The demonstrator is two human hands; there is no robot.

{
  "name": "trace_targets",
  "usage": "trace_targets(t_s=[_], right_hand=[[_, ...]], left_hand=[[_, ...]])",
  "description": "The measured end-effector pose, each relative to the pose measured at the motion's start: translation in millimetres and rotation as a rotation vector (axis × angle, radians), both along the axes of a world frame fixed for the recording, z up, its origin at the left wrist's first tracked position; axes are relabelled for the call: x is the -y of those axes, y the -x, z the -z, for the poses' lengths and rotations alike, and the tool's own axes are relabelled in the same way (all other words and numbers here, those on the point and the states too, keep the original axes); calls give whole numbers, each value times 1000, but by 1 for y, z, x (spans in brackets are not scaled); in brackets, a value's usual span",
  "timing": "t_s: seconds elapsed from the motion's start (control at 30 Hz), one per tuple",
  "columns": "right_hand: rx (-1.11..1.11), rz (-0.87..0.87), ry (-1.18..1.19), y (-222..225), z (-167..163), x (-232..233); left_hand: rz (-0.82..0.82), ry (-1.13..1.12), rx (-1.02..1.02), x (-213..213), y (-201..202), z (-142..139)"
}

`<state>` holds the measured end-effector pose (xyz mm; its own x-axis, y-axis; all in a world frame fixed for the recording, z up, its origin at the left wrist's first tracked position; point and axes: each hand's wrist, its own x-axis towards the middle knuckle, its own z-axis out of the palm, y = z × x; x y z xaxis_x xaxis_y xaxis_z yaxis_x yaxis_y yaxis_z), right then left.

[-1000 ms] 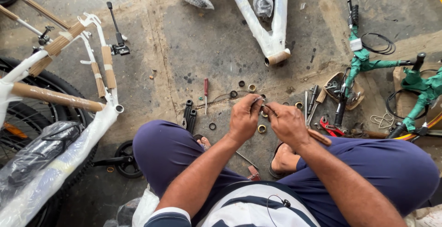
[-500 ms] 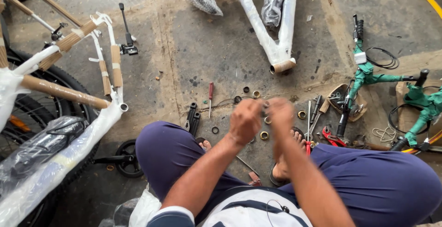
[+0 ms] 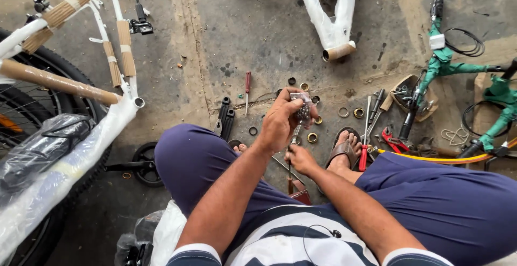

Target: The person sits on the floor and applies grease to a bicycle seat post using a small brush. They then wipe their hands with a rag and proceed to assemble a bearing into a metal cup, carefully placing small ball bearings into the cup by hand.

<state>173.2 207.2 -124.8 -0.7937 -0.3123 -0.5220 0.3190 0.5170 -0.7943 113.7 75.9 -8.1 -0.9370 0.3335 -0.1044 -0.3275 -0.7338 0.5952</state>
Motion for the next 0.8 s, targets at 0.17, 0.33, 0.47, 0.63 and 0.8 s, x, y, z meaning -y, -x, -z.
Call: trace_targets(t_s=[0.17, 0.33, 0.47, 0.63, 0.8], right_hand=[[-132, 78, -34, 26, -19, -13], [-237, 503, 519, 55, -109, -58], [-540, 234, 311, 47, -171, -67], [-695, 162, 2, 39, -189, -60], [-838, 48, 19, 38, -179, -70]], left_hand=[[-19, 137, -49, -2, 0, 1], [-52, 392, -123, -10, -2, 4], [14, 581, -136, -17, -5, -2], [46, 698, -288, -19, -14, -8], [171, 749, -367, -18, -17, -5]])
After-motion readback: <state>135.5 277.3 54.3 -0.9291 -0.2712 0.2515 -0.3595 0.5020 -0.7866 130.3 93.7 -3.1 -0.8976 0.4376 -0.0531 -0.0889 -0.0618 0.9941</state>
